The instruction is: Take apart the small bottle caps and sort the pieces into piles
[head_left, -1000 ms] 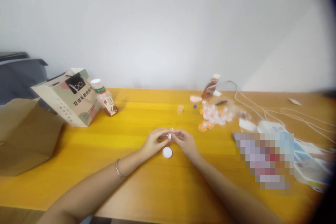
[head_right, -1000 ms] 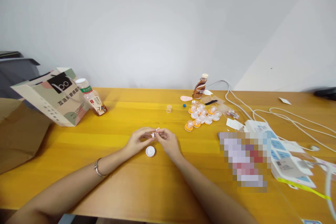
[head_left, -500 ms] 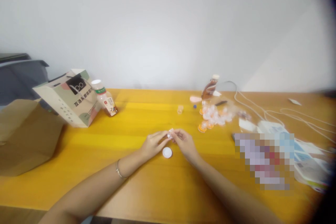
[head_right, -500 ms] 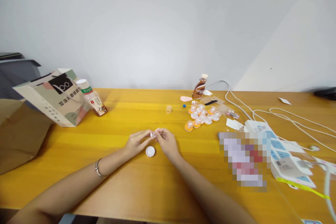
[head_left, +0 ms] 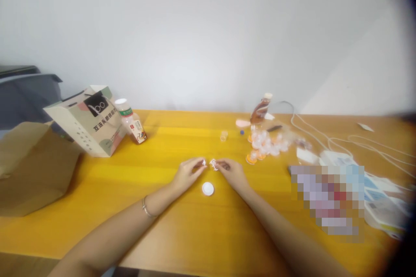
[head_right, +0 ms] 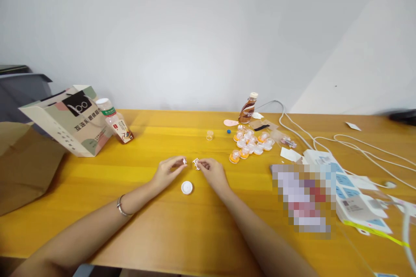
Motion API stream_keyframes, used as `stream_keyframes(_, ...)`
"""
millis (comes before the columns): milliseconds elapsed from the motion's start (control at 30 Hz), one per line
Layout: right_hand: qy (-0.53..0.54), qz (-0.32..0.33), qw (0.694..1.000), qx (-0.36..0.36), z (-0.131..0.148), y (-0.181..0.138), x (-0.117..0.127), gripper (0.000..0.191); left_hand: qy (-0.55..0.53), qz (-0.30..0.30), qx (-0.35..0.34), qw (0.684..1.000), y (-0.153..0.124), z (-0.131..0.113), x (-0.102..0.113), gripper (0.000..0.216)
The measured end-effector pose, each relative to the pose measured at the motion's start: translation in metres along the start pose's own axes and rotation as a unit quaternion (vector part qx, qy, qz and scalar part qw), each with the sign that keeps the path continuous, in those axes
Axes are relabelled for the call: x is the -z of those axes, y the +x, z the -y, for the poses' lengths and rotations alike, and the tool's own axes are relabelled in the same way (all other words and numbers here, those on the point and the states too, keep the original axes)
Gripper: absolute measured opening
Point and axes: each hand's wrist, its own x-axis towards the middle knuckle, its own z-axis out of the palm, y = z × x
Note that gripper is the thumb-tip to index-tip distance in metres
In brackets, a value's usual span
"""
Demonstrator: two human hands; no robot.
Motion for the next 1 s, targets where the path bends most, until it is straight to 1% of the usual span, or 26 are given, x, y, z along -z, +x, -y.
stream_keyframes(300,-0.018,-0.019,1.000,-0.006,0.003,0.005,-0.002,0.019,-0.001,0.017,0.002,1.000,0.000,0.001,-0.003,0.022)
stream_keyframes(367,-0.001,-0.031,1.000,-0.003,0.007,0.003,0.000,0.022,0.000,0.022,-0.005,1.000,0.001,-0.002,-0.002,0.023)
stream_keyframes(467,0.055,-0.039,0.998,0.017,0.015,-0.004,0.000,0.023,0.007,0.024,-0.022,0.999,0.002,-0.008,0.001,0.024)
stream_keyframes(533,0.098,-0.022,0.995,0.030,0.021,-0.011,-0.003,0.023,0.013,0.026,-0.036,0.999,0.002,-0.013,0.002,0.025)
stream_keyframes(633,0.164,0.030,0.985,0.039,0.026,-0.021,-0.012,0.023,0.022,0.036,-0.062,0.997,0.000,-0.017,0.001,0.026)
stream_keyframes(700,0.202,0.063,0.977,0.036,0.026,-0.024,-0.016,0.022,0.022,0.040,-0.076,0.996,-0.002,-0.017,0.000,0.027)
stream_keyframes(733,0.210,0.069,0.975,0.030,0.025,-0.023,-0.016,0.021,0.021,0.042,-0.079,0.996,-0.003,-0.018,0.000,0.029)
stream_keyframes(767,0.209,0.063,0.976,0.019,0.023,-0.020,-0.013,0.021,0.018,0.042,-0.079,0.996,-0.003,-0.018,0.000,0.031)
stream_keyframes(800,0.196,0.044,0.980,0.002,0.020,-0.016,-0.008,0.022,0.016,0.042,-0.077,0.996,-0.003,-0.018,0.000,0.034)
stream_keyframes(900,0.120,-0.037,0.990,-0.058,0.004,0.001,0.016,0.026,0.011,0.037,-0.062,0.997,-0.001,-0.017,0.004,0.036)
stream_keyframes(1000,0.087,-0.051,0.991,-0.083,-0.014,0.017,0.040,0.021,0.004,0.037,-0.055,0.998,0.002,-0.014,0.009,0.028)
